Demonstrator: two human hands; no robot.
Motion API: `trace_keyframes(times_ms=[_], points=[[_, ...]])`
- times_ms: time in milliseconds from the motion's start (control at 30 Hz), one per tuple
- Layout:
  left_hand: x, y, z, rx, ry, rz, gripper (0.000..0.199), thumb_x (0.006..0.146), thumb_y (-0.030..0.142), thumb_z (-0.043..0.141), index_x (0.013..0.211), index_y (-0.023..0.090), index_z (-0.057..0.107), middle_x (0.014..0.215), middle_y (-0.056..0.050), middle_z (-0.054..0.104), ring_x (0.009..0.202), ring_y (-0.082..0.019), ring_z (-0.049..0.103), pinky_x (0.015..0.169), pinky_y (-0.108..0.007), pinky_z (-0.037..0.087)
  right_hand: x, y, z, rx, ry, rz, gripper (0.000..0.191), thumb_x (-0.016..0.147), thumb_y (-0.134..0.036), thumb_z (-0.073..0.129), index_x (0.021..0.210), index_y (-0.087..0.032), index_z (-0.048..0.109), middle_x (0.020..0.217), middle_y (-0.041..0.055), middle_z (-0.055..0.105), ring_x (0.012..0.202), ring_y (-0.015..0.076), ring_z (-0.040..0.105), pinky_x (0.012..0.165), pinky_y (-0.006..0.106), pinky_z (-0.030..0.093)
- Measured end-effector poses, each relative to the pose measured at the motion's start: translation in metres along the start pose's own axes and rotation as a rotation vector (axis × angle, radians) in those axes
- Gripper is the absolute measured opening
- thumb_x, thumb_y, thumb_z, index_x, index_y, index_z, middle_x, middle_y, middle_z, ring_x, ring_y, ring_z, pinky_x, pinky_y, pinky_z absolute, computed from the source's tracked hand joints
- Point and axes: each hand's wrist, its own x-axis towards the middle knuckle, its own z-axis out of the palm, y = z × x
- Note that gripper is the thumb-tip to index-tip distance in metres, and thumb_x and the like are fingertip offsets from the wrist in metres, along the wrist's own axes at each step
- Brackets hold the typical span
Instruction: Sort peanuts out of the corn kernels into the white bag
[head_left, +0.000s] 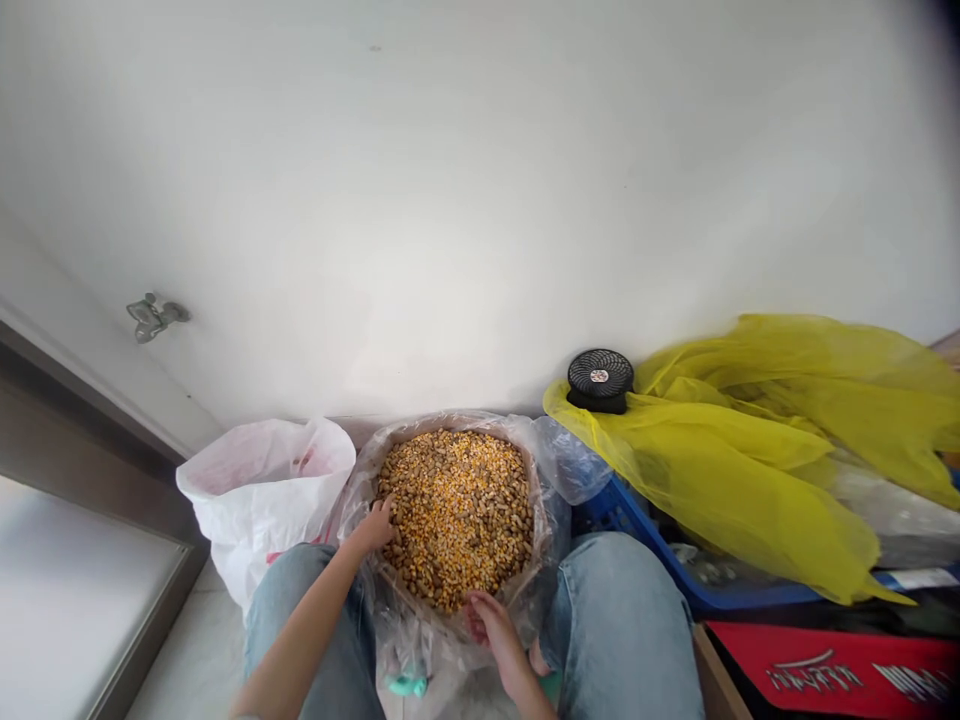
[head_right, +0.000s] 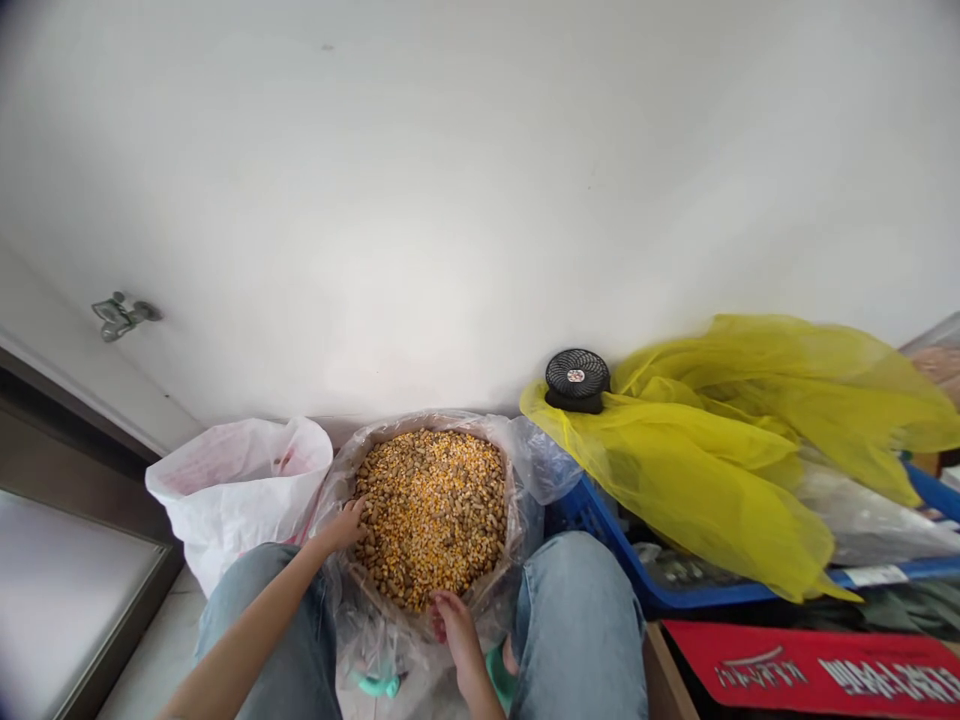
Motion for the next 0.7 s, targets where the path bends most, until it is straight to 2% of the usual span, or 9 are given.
trace_keyframes(times_ms=[133,200,267,333,433,500,567,633,700], points=[[0.001,-0.012,0.013,0.277,-0.1,-0.024,0.04,0.046,0.011,0.057,0.084,0.019,0.05,0.113,-0.016,0.048,0.12,-0.031,0.035,0.1,-0.046,0.019,0.002,0.004,0.0,-0.013,0.023,0.004,0.036,0.045,-0.05,0.065,0.065,-0.022,0.058,0.057,-0.0004,0.059,0.046,0.0129,0.051,0.045,0.025,0.032],[-0.003,-0.019,0.018,0.317,-0.124,-0.017,0.049,0.04,0.006,0.058,0.087,0.018,0.051,0.122,-0.018,0.041,0.124,-0.033,0.026,0.1,-0.046,0.016,0.002,0.008,-0.002,-0.015,0.037,-0.017,0.034,0.048,-0.049,0.064,0.066,-0.021,0.058,0.058,0.0001,0.059,0.047,0.0131,0.052,0.045,0.025,0.032],[-0.007,-0.026,0.021,0.303,-0.146,-0.014,0.056,0.039,0.006,0.06,0.092,0.019,0.05,0.125,-0.02,0.037,0.126,-0.035,0.02,0.1,-0.049,0.015,0.003,0.011,-0.004,-0.011,0.045,-0.034,0.033,0.05,-0.049,0.063,0.067,-0.021,0.059,0.059,0.0005,0.06,0.049,0.0136,0.053,0.045,0.025,0.033],[-0.009,-0.031,0.023,0.33,-0.192,-0.007,0.062,0.042,0.014,0.063,0.101,0.02,0.046,0.128,-0.021,0.034,0.127,-0.037,0.017,0.097,-0.053,0.018,0.004,0.015,-0.005,-0.014,0.06,-0.036,0.033,0.05,-0.049,0.063,0.068,-0.021,0.059,0.06,0.0007,0.06,0.049,0.0137,0.053,0.045,0.025,0.034],[-0.007,-0.036,0.027,0.692,-0.3,-0.014,0.084,0.044,0.028,0.066,0.12,0.019,0.031,0.135,-0.025,0.021,0.126,-0.039,0.015,0.093,-0.056,0.023,0.006,0.017,-0.005,-0.032,0.086,-0.031,0.034,0.049,-0.049,0.063,0.068,-0.021,0.058,0.059,0.0006,0.059,0.048,0.0128,0.052,0.045,0.025,0.033],[-0.004,-0.041,0.03,1.04,-0.347,-0.025,0.101,0.043,0.03,0.068,0.128,0.016,0.018,0.138,-0.027,0.01,0.126,-0.041,0.015,0.094,-0.054,0.024,0.008,0.018,-0.005,-0.041,0.09,-0.023,0.035,0.049,-0.05,0.062,0.067,-0.02,0.058,0.058,0.0002,0.057,0.046,0.0119,0.05,0.043,0.024,0.031],[-0.002,-0.046,0.034,1.303,-0.342,-0.046,0.109,0.042,0.027,0.069,0.132,0.013,0.008,0.139,-0.028,0.005,0.126,-0.041,0.016,0.094,-0.05,0.026,0.009,0.017,-0.005,-0.052,0.088,-0.015,0.035,0.049,-0.05,0.061,0.066,-0.02,0.057,0.056,-0.0003,0.056,0.045,0.0115,0.049,0.043,0.024,0.029],[0.0,-0.053,0.036,1.445,-0.307,-0.075,0.11,0.045,0.024,0.068,0.133,0.012,0.003,0.139,-0.027,0.007,0.125,-0.04,0.018,0.093,-0.046,0.029,0.009,0.017,-0.005,-0.07,0.092,-0.011,0.033,0.05,-0.049,0.061,0.066,-0.02,0.057,0.056,-0.0003,0.056,0.046,0.0116,0.049,0.043,0.024,0.03],[0.001,-0.056,0.036,1.501,-0.268,-0.1,0.106,0.047,0.025,0.068,0.133,0.01,0.007,0.138,-0.026,0.013,0.124,-0.039,0.022,0.092,-0.042,0.031,0.009,0.017,-0.006,-0.082,0.091,-0.008,0.032,0.052,-0.048,0.061,0.067,-0.02,0.057,0.058,-0.0001,0.056,0.047,0.0117,0.05,0.044,0.024,0.03]])
